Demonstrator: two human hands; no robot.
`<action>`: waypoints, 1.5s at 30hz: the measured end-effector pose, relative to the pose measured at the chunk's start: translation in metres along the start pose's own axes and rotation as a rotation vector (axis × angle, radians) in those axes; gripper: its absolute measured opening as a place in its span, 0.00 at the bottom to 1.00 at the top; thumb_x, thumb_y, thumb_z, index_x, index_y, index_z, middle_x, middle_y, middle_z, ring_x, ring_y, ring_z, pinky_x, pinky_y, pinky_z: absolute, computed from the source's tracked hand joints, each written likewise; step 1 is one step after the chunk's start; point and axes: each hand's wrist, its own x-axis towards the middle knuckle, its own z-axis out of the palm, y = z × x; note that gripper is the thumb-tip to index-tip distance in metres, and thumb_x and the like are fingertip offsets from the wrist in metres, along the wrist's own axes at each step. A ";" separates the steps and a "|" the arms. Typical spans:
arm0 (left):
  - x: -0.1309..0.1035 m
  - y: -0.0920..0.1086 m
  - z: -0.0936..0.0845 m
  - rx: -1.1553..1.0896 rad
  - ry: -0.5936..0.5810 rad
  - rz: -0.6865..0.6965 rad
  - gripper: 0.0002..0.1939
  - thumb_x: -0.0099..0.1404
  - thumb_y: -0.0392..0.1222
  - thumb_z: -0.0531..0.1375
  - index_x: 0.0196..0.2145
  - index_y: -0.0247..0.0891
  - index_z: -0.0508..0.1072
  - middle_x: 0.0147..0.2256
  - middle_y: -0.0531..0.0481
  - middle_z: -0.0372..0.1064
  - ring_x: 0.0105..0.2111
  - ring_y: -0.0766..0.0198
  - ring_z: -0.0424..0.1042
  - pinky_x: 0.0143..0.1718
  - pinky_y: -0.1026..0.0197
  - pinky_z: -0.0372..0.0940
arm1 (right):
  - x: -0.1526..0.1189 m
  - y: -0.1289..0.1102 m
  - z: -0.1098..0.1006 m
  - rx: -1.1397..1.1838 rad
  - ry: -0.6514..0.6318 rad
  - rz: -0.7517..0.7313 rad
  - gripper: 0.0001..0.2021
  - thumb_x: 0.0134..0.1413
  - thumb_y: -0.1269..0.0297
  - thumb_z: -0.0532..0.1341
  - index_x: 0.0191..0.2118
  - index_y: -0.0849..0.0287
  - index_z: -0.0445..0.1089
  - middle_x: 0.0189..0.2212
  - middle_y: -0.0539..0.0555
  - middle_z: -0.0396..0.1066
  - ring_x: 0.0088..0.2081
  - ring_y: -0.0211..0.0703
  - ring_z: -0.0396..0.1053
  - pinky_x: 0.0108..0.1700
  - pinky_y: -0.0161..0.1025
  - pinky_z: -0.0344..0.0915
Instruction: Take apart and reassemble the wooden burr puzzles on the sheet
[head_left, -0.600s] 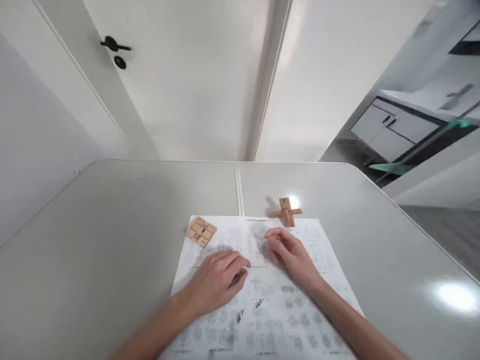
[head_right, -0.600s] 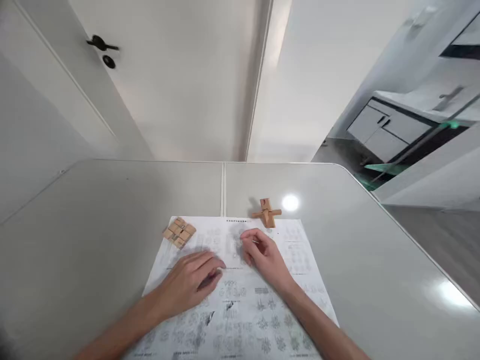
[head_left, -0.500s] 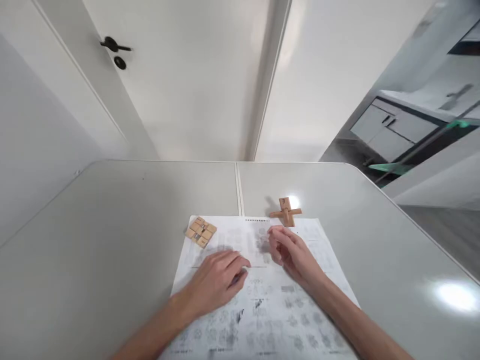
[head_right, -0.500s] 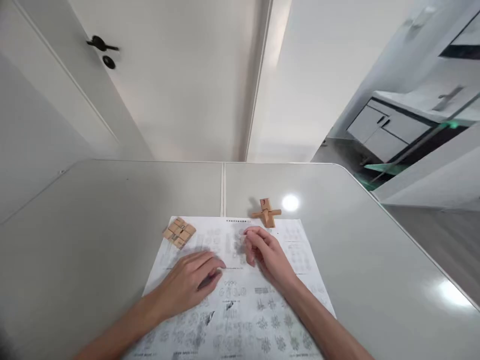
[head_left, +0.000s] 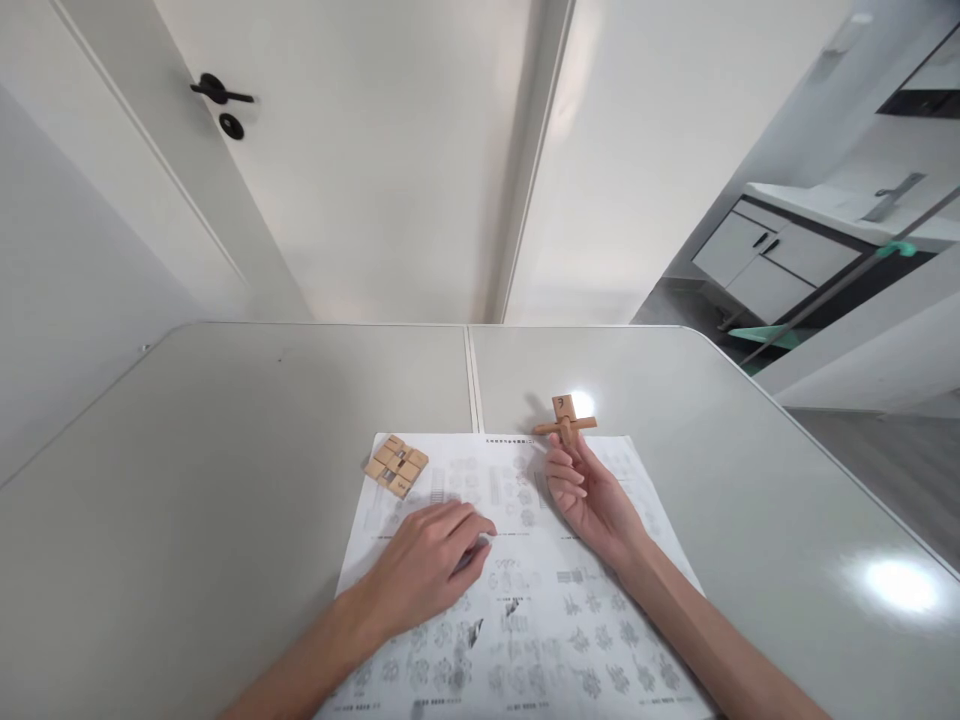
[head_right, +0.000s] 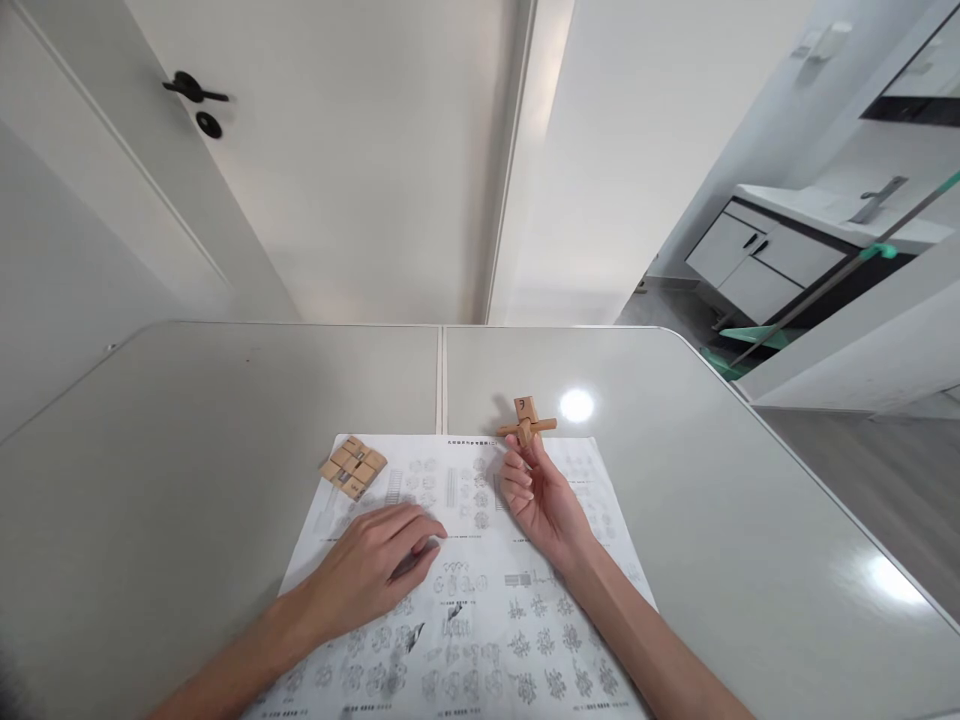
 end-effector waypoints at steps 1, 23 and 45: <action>0.000 0.000 0.000 -0.001 0.000 0.001 0.06 0.74 0.33 0.54 0.41 0.40 0.68 0.36 0.52 0.72 0.32 0.62 0.69 0.32 0.59 0.62 | 0.000 0.000 0.000 0.016 -0.002 0.001 0.06 0.72 0.66 0.62 0.50 0.61 0.68 0.26 0.43 0.58 0.21 0.29 0.60 0.20 0.24 0.66; -0.005 -0.007 0.009 -0.280 0.314 -0.300 0.18 0.77 0.46 0.55 0.61 0.47 0.57 0.43 0.52 0.71 0.32 0.65 0.73 0.33 0.61 0.70 | -0.018 0.022 0.000 -1.277 -0.381 -0.036 0.19 0.72 0.50 0.59 0.32 0.58 0.66 0.20 0.45 0.64 0.19 0.33 0.58 0.27 0.36 0.57; 0.001 -0.006 -0.004 -0.472 0.243 -0.330 0.10 0.77 0.46 0.54 0.41 0.41 0.72 0.32 0.52 0.72 0.29 0.65 0.69 0.32 0.61 0.66 | -0.021 0.023 -0.003 -1.708 -0.310 -0.514 0.10 0.72 0.57 0.58 0.47 0.53 0.75 0.28 0.50 0.67 0.27 0.40 0.61 0.27 0.38 0.57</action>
